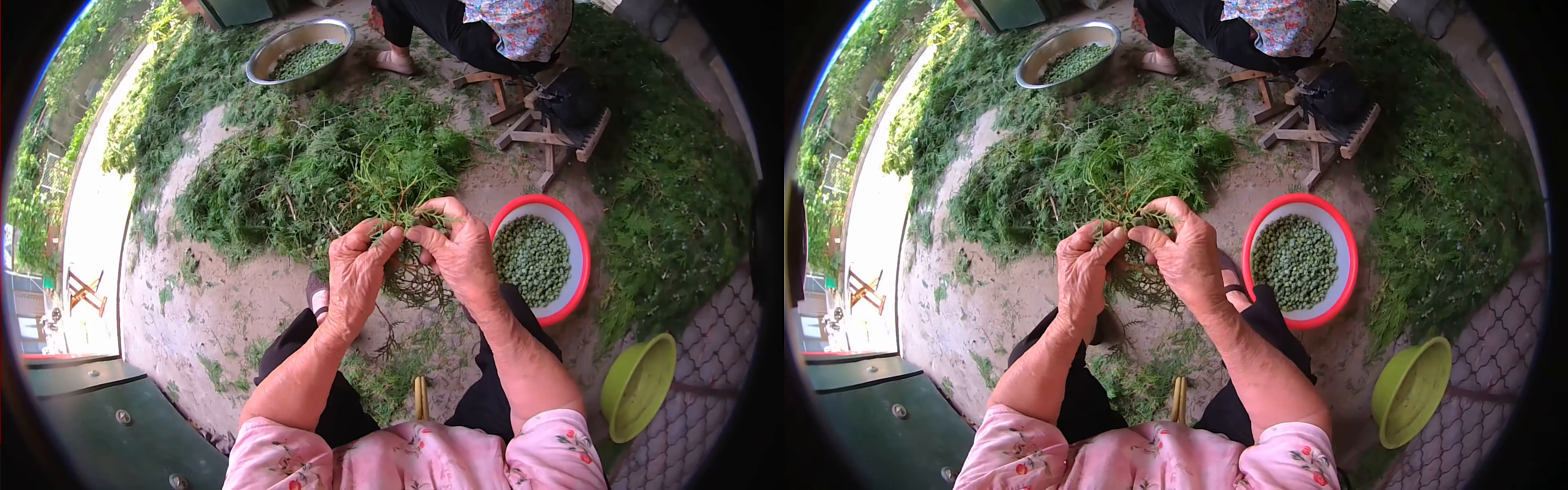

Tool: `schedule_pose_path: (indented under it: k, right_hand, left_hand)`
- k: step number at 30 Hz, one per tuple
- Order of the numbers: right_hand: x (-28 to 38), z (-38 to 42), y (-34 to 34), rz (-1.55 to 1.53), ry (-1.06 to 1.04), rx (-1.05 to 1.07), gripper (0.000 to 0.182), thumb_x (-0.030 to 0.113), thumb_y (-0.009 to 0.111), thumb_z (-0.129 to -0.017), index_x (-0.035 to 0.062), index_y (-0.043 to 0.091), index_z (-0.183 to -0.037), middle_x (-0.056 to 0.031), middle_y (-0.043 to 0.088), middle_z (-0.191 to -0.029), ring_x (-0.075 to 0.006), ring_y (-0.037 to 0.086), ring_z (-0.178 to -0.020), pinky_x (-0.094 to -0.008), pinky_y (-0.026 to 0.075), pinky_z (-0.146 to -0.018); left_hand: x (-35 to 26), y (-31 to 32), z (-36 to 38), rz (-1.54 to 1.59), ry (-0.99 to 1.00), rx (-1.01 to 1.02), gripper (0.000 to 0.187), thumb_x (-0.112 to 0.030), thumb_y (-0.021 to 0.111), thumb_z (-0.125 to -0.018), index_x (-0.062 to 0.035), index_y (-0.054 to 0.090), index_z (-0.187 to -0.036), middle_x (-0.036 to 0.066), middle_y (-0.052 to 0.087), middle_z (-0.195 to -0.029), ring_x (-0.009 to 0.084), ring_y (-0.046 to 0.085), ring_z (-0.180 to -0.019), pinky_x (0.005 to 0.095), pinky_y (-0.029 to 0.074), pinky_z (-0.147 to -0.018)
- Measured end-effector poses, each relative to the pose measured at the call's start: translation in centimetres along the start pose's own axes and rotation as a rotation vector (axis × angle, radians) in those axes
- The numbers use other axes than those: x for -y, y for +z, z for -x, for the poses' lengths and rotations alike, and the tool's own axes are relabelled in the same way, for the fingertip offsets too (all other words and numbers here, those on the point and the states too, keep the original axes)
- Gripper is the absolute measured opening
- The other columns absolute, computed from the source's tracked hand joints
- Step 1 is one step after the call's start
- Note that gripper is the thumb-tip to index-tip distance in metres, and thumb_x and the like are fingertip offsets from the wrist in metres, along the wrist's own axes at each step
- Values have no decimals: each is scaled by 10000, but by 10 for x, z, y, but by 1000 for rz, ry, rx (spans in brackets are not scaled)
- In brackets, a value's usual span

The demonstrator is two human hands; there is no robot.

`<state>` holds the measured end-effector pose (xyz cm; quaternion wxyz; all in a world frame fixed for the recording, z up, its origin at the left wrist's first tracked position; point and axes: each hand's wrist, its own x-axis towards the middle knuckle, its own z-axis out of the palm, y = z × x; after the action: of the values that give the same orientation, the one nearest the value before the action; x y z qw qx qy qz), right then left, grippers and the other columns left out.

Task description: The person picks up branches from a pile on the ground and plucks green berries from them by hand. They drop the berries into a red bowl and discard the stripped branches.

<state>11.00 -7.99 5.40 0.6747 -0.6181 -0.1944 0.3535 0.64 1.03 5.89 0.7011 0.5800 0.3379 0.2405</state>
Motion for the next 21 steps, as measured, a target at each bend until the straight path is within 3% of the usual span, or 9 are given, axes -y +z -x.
schedule_pose_path:
  k: [5,6,10,13,15,17,18,21]
  right_hand:
    - [-14,-9,-2,200,-312,46,210,96,672,-781,22,580,-955,-29,615,-818,-91,569,-715,-239,476,-624]
    - [-7,-6,-3,167,-156,65,205,106,652,-798,8,574,-960,-43,616,-812,-103,571,-755,-258,468,-689]
    - [-19,-11,-3,112,-239,85,200,118,632,-817,-1,568,-965,-52,619,-814,-108,572,-764,-261,470,-700]
    - [-16,-9,-3,187,-341,74,185,129,621,-833,6,571,-961,-41,606,-779,-81,555,-673,-236,460,-590]
    - [-11,-5,-6,-306,106,228,175,156,606,-854,22,576,-962,-25,586,-744,-44,505,-560,-191,392,-454]
    - [-7,-7,-10,-377,146,184,167,160,595,-863,29,577,-965,-16,577,-734,-31,484,-528,-174,351,-417]
    - [-5,-9,-12,-448,186,140,160,165,584,-872,37,578,-968,-7,567,-724,-19,463,-497,-157,311,-380]
    - [3,-14,-35,-394,131,42,166,171,571,-881,36,579,-979,-9,572,-729,-33,491,-511,-158,339,-391]
  left_hand:
    - [-1,-7,-3,-39,-26,50,139,-161,621,-835,-22,626,-830,-63,519,-624,11,392,-524,190,310,-460]
    - [-2,-6,-3,4,-37,61,119,-145,624,-825,-26,622,-824,-54,522,-616,15,402,-515,189,318,-462]
    - [2,-10,-7,111,-100,92,115,-144,614,-824,-32,605,-797,-38,539,-618,27,447,-556,201,363,-517]
    - [-7,-8,-7,145,-120,134,138,-159,602,-831,-33,603,-774,-40,530,-616,48,442,-526,220,369,-521]
    - [4,-15,-9,-1,-25,174,142,-183,592,-838,-46,589,-802,-44,482,-585,71,417,-503,243,359,-520]
    - [5,-18,-7,514,-273,246,162,-218,582,-845,-58,559,-839,-44,421,-557,77,383,-492,254,350,-527]
    - [9,-18,-9,595,-253,263,171,-246,572,-851,-81,526,-841,-39,388,-532,85,353,-467,258,333,-519]
    - [7,-18,-9,854,-294,278,163,-246,552,-862,-99,514,-804,-42,404,-529,84,329,-439,254,309,-502]
